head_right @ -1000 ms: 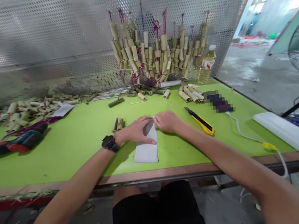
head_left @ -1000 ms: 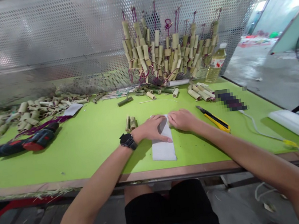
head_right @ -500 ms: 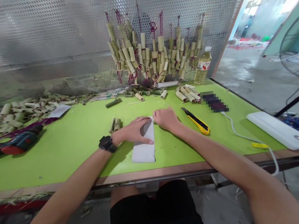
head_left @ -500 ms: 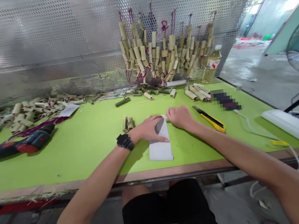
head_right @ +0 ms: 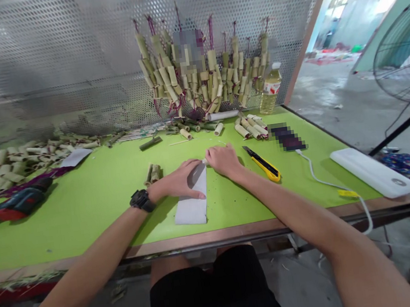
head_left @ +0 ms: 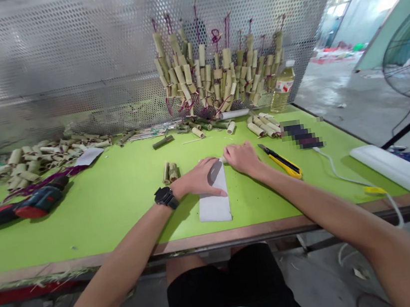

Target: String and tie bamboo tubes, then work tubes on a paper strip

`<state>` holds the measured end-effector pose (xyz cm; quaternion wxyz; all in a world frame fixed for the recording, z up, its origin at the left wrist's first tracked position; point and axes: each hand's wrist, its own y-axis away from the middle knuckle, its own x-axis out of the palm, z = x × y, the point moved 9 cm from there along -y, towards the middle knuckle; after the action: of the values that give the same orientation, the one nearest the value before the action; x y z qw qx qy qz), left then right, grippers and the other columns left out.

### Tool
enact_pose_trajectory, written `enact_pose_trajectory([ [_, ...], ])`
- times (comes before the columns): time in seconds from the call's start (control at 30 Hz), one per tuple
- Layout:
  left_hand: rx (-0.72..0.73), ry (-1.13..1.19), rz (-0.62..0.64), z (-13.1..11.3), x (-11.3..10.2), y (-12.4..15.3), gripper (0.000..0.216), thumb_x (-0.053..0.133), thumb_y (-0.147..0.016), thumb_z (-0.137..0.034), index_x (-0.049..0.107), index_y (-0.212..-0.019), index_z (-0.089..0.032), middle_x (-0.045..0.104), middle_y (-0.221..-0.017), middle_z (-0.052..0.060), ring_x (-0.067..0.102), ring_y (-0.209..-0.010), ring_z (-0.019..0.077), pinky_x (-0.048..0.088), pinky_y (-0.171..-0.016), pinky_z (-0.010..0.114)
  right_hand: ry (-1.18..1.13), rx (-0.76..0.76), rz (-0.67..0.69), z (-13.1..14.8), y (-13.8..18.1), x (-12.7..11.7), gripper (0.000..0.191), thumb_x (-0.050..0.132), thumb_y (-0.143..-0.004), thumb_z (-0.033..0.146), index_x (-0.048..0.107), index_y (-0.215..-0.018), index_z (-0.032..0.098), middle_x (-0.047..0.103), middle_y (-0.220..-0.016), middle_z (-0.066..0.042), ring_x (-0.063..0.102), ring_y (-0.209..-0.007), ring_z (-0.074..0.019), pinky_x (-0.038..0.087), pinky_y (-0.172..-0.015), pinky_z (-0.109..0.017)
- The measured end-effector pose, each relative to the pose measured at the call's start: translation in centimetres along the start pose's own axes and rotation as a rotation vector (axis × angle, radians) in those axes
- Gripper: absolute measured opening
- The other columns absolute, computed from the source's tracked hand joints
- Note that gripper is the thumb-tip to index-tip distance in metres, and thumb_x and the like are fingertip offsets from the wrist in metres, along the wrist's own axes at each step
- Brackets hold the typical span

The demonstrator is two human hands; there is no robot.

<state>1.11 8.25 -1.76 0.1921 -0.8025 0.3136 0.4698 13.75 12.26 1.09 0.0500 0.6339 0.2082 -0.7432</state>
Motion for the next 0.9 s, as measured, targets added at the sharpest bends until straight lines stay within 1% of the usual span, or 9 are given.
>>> enact_pose_trajectory([
  [0.13,-0.004,0.017,0.013,-0.1,0.1,0.0,0.134,0.08,-0.066,-0.088,0.033,-0.167,-0.013,0.039,-0.167,0.026,0.04,-0.153,0.0458,0.035,-0.127,0.059,-0.037,0.04,-0.033,-0.6,0.0,-0.3,0.049,0.031,-0.112,0.027,0.073,-0.089,0.014,0.077,-0.086,-0.011,0.058,-0.064,-0.0178,0.039,-0.084,-0.038],
  [0.27,0.029,0.024,0.017,-0.7,0.2,-0.1,0.131,0.081,-0.067,-0.087,0.035,-0.166,-0.016,0.043,-0.165,0.024,0.042,-0.152,0.0462,0.035,-0.126,0.059,-0.026,0.072,-0.042,-1.0,0.0,-0.4,0.05,0.031,-0.112,0.029,0.074,-0.093,0.014,0.078,-0.088,-0.011,0.06,-0.066,-0.0179,0.039,-0.086,-0.037],
  [0.37,0.012,0.015,0.018,-0.7,0.3,-0.1,0.134,0.081,-0.066,-0.088,0.031,-0.168,-0.016,0.041,-0.167,0.024,0.042,-0.152,0.0473,0.036,-0.126,0.059,-0.01,0.014,0.008,-0.3,-0.1,-0.1,0.049,0.033,-0.111,0.029,0.076,-0.094,0.013,0.08,-0.095,-0.014,0.063,-0.072,-0.0193,0.038,-0.082,-0.035],
  [0.5,-0.025,0.039,0.006,-0.7,0.2,0.1,0.148,0.08,-0.065,-0.089,0.012,-0.173,-0.016,0.033,-0.172,0.025,0.038,-0.155,0.0473,0.037,-0.125,0.057,0.008,-0.051,0.054,0.4,-0.2,0.1,0.05,0.033,-0.111,0.028,0.077,-0.092,0.012,0.08,-0.094,-0.015,0.063,-0.071,-0.0191,0.036,-0.073,-0.033],
  [0.6,-0.042,0.059,0.023,-0.6,0.3,0.1,0.153,0.081,-0.064,-0.088,0.002,-0.174,-0.016,0.034,-0.171,0.026,0.039,-0.155,0.0466,0.037,-0.125,0.057,0.004,-0.067,0.079,0.5,-0.1,0.2,0.049,0.034,-0.11,0.028,0.078,-0.094,0.012,0.079,-0.093,-0.014,0.061,-0.071,-0.0187,0.033,-0.066,-0.032],
  [0.73,-0.042,0.078,0.029,0.0,0.4,0.1,0.155,0.084,-0.062,-0.087,0.002,-0.174,-0.018,0.034,-0.17,0.026,0.039,-0.155,0.0464,0.036,-0.126,0.058,-0.014,-0.094,0.13,0.8,0.7,0.5,0.049,0.036,-0.109,0.03,0.078,-0.092,0.013,0.079,-0.09,-0.012,0.059,-0.068,-0.0181,0.031,-0.062,-0.032],
  [0.9,-0.012,0.089,0.012,0.3,0.3,0.1,0.155,0.087,-0.061,-0.084,0.003,-0.174,-0.018,0.033,-0.171,0.026,0.035,-0.158,0.045,0.032,-0.128,0.058,0.005,-0.191,0.166,2.4,2.0,0.4,0.049,0.036,-0.109,0.029,0.078,-0.088,0.015,0.08,-0.087,-0.01,0.056,-0.064,-0.0169,0.029,-0.064,-0.033],
])
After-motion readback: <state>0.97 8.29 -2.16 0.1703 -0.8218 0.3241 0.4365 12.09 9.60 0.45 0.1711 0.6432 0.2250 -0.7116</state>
